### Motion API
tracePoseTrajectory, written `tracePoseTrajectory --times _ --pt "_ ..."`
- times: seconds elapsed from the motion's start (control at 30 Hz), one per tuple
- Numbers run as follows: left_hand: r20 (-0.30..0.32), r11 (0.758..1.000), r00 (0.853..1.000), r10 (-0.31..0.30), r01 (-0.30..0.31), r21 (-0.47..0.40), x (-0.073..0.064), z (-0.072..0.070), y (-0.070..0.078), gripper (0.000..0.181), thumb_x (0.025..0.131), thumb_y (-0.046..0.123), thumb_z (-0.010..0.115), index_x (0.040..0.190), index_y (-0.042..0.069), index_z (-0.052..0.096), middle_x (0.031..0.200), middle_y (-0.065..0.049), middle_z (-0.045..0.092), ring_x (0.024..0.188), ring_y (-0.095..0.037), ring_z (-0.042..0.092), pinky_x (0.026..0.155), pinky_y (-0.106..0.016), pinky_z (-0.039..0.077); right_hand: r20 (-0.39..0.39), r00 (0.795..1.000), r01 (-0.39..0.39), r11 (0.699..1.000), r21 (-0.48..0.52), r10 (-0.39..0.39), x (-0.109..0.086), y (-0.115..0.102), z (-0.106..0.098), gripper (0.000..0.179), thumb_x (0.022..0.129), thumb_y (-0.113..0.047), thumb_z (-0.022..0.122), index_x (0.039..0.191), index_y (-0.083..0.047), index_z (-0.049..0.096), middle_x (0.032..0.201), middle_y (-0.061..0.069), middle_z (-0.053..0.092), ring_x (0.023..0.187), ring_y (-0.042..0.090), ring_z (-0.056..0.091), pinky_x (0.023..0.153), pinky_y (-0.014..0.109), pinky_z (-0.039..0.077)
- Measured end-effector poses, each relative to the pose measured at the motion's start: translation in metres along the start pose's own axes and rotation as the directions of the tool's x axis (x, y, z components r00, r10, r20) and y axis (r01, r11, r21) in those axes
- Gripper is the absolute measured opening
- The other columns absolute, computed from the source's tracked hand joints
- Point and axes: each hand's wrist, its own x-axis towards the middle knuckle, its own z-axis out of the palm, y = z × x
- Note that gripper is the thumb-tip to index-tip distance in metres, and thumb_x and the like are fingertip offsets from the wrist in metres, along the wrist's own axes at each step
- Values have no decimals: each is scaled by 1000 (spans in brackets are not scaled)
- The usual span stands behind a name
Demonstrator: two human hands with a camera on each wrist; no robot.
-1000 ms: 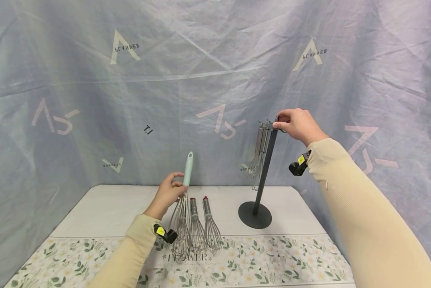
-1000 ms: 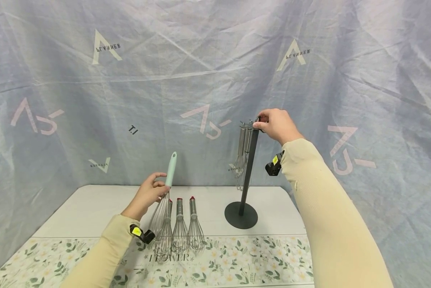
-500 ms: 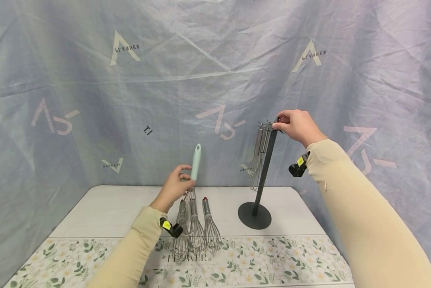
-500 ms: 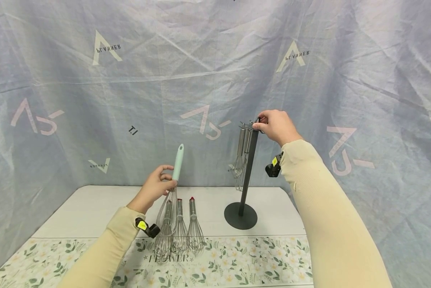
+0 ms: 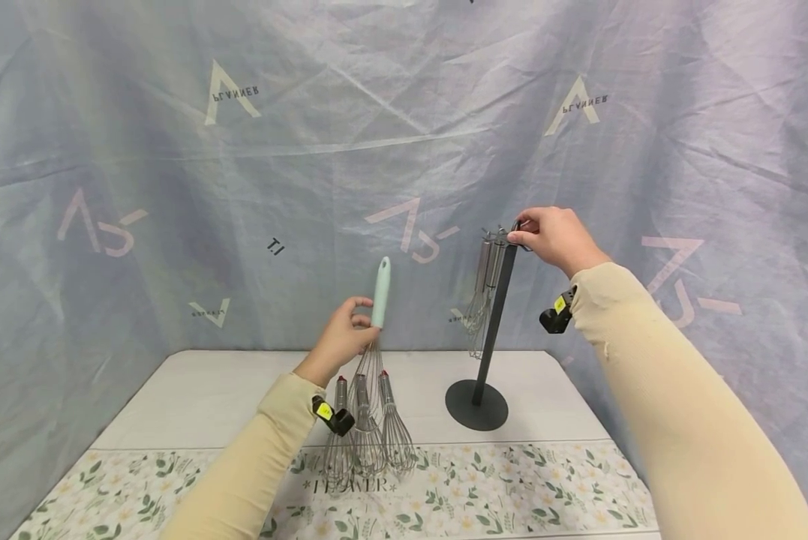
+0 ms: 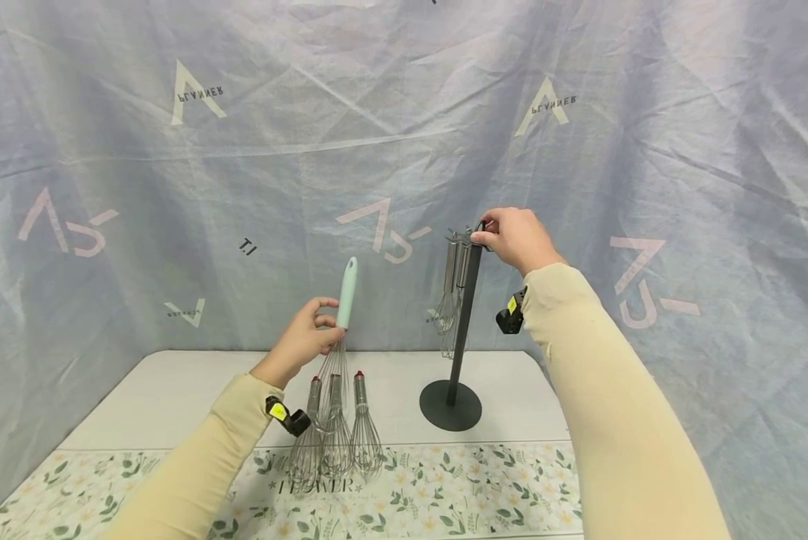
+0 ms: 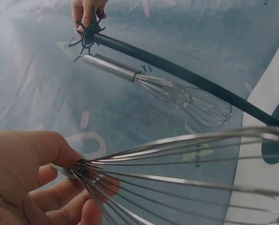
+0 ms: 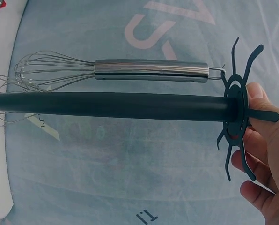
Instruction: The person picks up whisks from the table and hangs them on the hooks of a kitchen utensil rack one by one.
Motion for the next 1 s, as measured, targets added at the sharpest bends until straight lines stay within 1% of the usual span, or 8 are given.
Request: tracePoseTrajectory --times 0.1,0.2,0.3,0.4,0.6,0.77,0.93,1.0 --pt "22 1000 1000 13 -13 -7 4 5 5 49 96 7 68 140 15 47 107 -15 68 83 -26 67 65 -38 50 -4 1000 1 1000 -2 -1 0 0 2 47 99 -33 67 135 -3 60 124 22 68 117 40 60 95 56 47" --pt "40 999 999 30 -29 -18 8 11 10 50 95 5 68 139 14 47 104 -14 68 82 -26 69 66 -35 51 -4 1000 -2 1000 -3 2 0 0 4 47 99 -32 67 135 -3 60 124 22 68 117 40 60 95 56 47" --pt "53 999 998 42 -40 -25 11 17 16 49 95 3 68 138 13 47 101 -13 69 84 -25 69 72 -36 55 -2 1000 -9 1000 -2 9 -1 1 5 47 99 -33 67 135 -3 60 124 22 67 117 40 60 95 56 47" --pt "60 998 996 58 -56 -36 15 23 23 48 95 1 66 137 12 48 100 -13 69 84 -25 68 78 -40 57 -5 1000 -16 1000 4 16 -1 1 4 48 99 -34 67 135 -3 60 125 22 67 116 40 60 94 56 47" --pt "72 995 993 93 -90 -44 22 32 37 47 94 1 65 137 13 48 100 -12 70 84 -25 69 76 -38 56 -11 1000 -23 1000 1 23 0 -1 -2 46 100 -34 66 133 -4 60 124 22 67 114 40 60 92 56 48" --pt "78 991 988 131 -129 -30 29 40 46 49 93 -2 64 137 11 48 99 -12 71 86 -24 68 79 -44 55 -11 1000 -20 1000 -11 20 2 0 -1 44 100 -34 66 132 -4 61 123 21 67 113 39 61 92 56 48" --pt "108 988 982 156 -154 -20 33 47 55 49 93 -3 62 137 13 47 100 -11 71 89 -25 68 76 -40 54 -6 1000 -17 1000 -23 17 3 2 1 44 100 -36 66 131 -5 62 122 21 68 112 39 62 92 56 48" --pt "121 986 979 166 -164 -27 35 49 58 49 93 -2 61 138 13 46 100 -11 70 91 -29 68 76 -39 53 -4 1000 -18 1000 -24 18 3 2 1 45 100 -36 66 132 -5 61 122 21 68 112 39 61 92 56 48"
